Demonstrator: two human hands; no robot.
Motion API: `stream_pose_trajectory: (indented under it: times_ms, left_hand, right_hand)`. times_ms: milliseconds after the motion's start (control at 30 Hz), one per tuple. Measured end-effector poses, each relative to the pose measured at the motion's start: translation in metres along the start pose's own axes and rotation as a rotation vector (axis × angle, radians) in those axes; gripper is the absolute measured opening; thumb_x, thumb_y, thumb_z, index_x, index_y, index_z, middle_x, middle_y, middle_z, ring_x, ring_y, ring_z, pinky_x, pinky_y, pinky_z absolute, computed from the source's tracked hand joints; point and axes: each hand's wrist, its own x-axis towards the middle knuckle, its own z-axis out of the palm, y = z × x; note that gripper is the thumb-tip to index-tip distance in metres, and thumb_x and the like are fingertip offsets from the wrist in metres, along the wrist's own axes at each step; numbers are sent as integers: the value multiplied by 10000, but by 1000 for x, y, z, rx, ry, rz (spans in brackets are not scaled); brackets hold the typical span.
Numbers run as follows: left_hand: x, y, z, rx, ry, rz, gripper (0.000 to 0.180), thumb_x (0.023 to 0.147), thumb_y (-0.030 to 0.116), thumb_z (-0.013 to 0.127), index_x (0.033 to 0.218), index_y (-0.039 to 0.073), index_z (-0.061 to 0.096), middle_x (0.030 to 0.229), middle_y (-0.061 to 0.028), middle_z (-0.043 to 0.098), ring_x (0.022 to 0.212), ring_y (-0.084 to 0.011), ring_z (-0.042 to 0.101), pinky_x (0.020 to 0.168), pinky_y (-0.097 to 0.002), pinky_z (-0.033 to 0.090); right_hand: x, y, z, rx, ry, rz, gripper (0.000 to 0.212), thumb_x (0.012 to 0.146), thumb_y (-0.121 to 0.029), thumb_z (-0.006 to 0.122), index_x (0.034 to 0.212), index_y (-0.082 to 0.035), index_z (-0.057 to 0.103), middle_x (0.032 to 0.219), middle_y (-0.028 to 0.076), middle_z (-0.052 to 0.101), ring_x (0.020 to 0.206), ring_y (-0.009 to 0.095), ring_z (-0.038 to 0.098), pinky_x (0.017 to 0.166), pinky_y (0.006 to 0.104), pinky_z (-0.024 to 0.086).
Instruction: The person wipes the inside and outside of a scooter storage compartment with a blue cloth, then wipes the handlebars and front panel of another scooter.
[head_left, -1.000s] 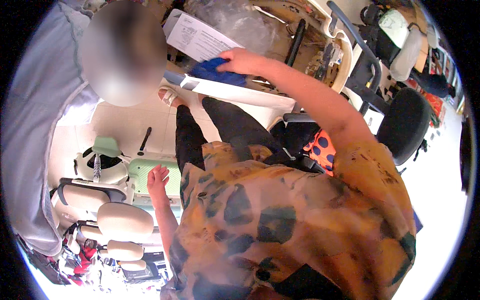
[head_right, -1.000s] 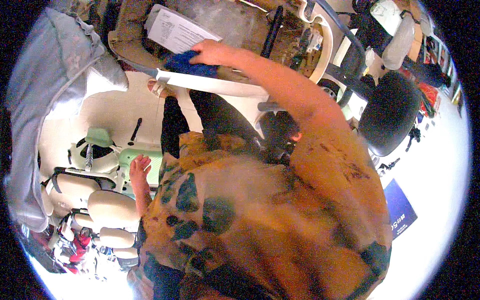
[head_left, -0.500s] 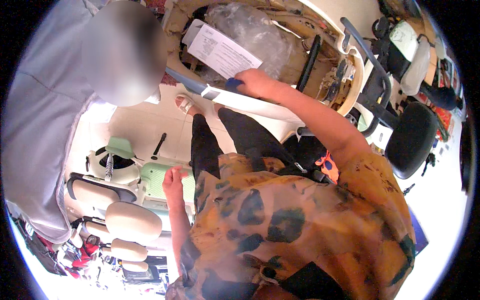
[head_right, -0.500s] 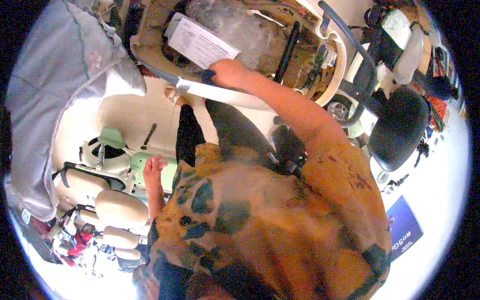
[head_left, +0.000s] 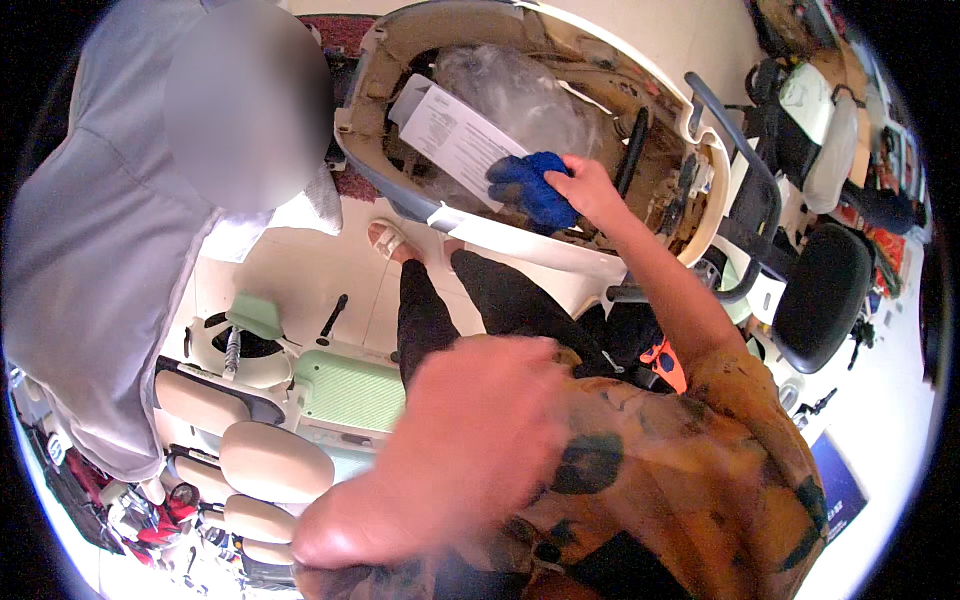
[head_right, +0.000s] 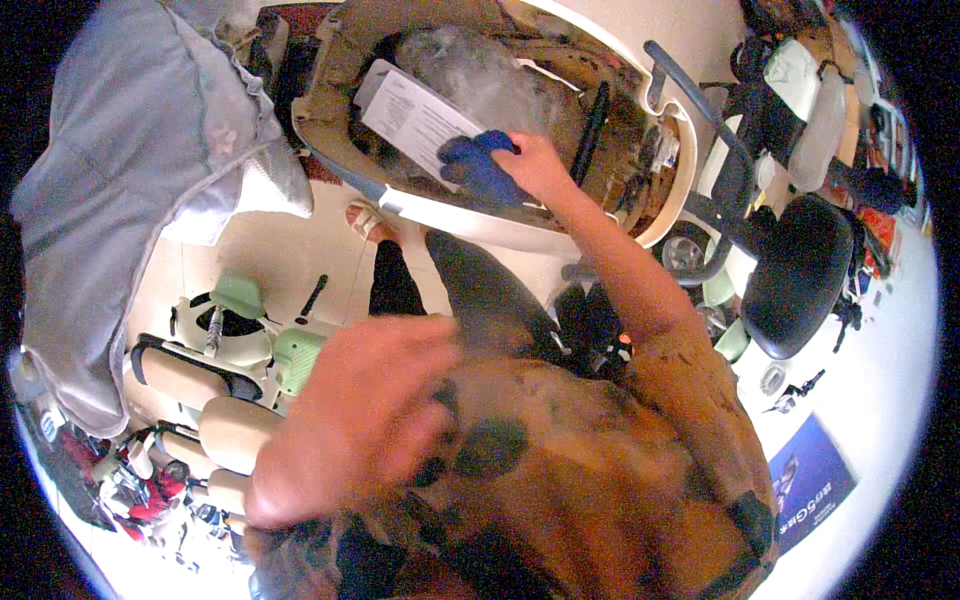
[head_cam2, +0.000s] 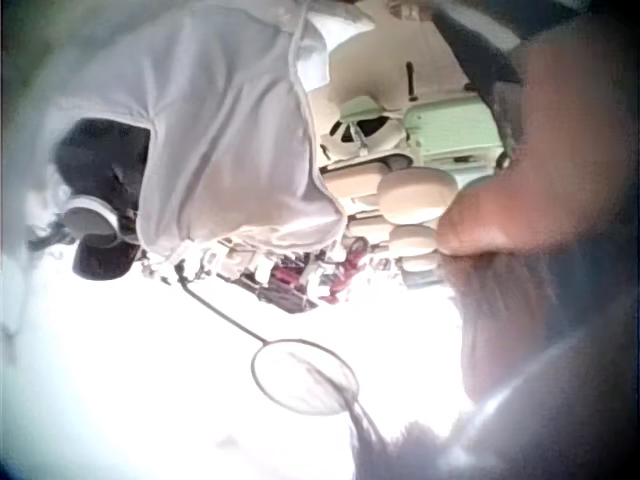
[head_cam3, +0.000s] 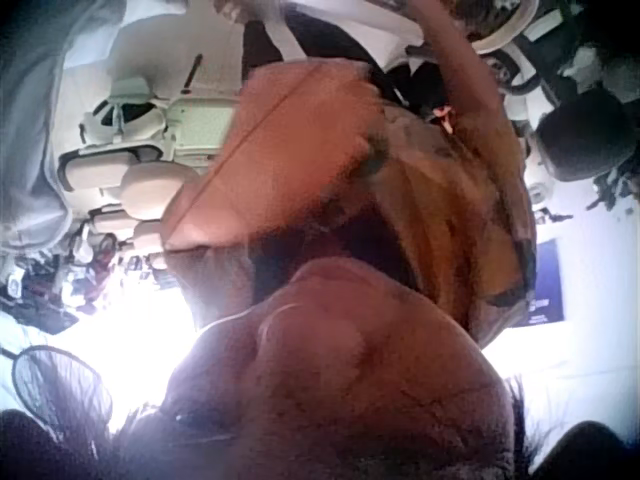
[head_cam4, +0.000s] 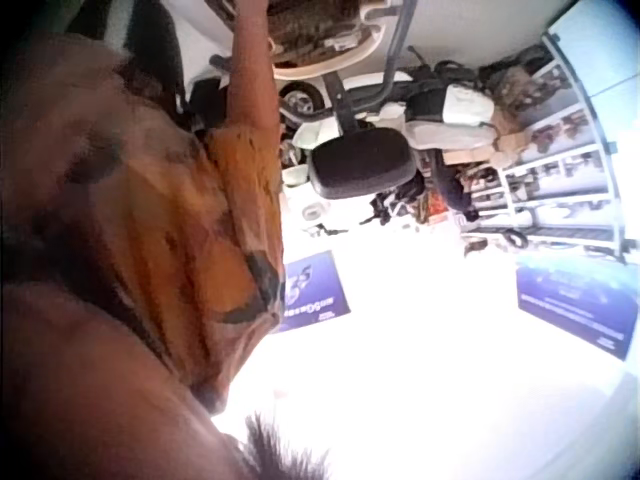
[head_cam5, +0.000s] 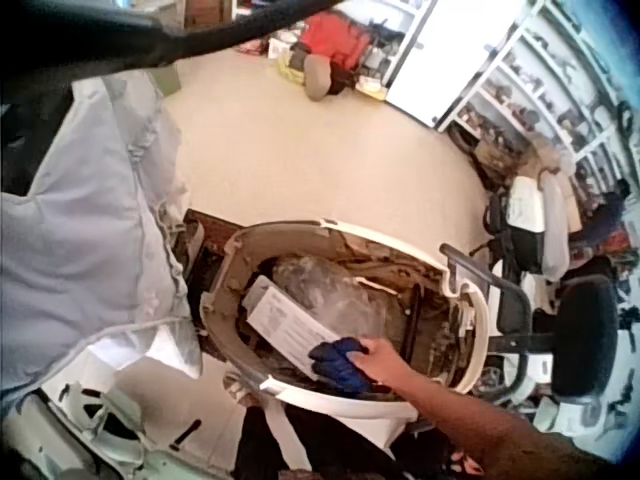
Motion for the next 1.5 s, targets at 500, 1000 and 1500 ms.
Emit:
stream_pose_trajectory:
  times_ms: [500, 1000, 1500]
  left_hand:
    - [-47, -2, 6, 806, 207, 121, 411, 856, 154, 507, 1246, 108, 384, 1244, -117, 379, 1156, -251, 360, 976, -389, 277]
    - [100, -229, 93, -982, 876, -969, 671, 837, 296, 610, 1289, -54, 259, 1115, -153, 470, 841, -172, 549, 525, -286, 466]
    - [104, -278, 124, -959, 882, -945, 573, 855, 341, 574, 1288, 103, 284, 1152, -80, 486, 913, -195, 512, 680, -360, 450]
  right_hand:
    - [16, 6, -28, 568, 334, 48, 195, 849, -139, 598, 967, 10, 640, 795, 46, 651, 689, 127, 604, 634, 273, 496]
    - [40, 8, -77, 968, 978, -60, 179, 862, -98, 600, 1015, -39, 529, 917, 67, 611, 751, 193, 600, 570, 318, 489]
    - [178, 3, -58, -468, 1465, -243, 457, 740, -179, 667, 1138, 16, 554, 1215, 273, 446, 990, 412, 526, 834, 424, 456]
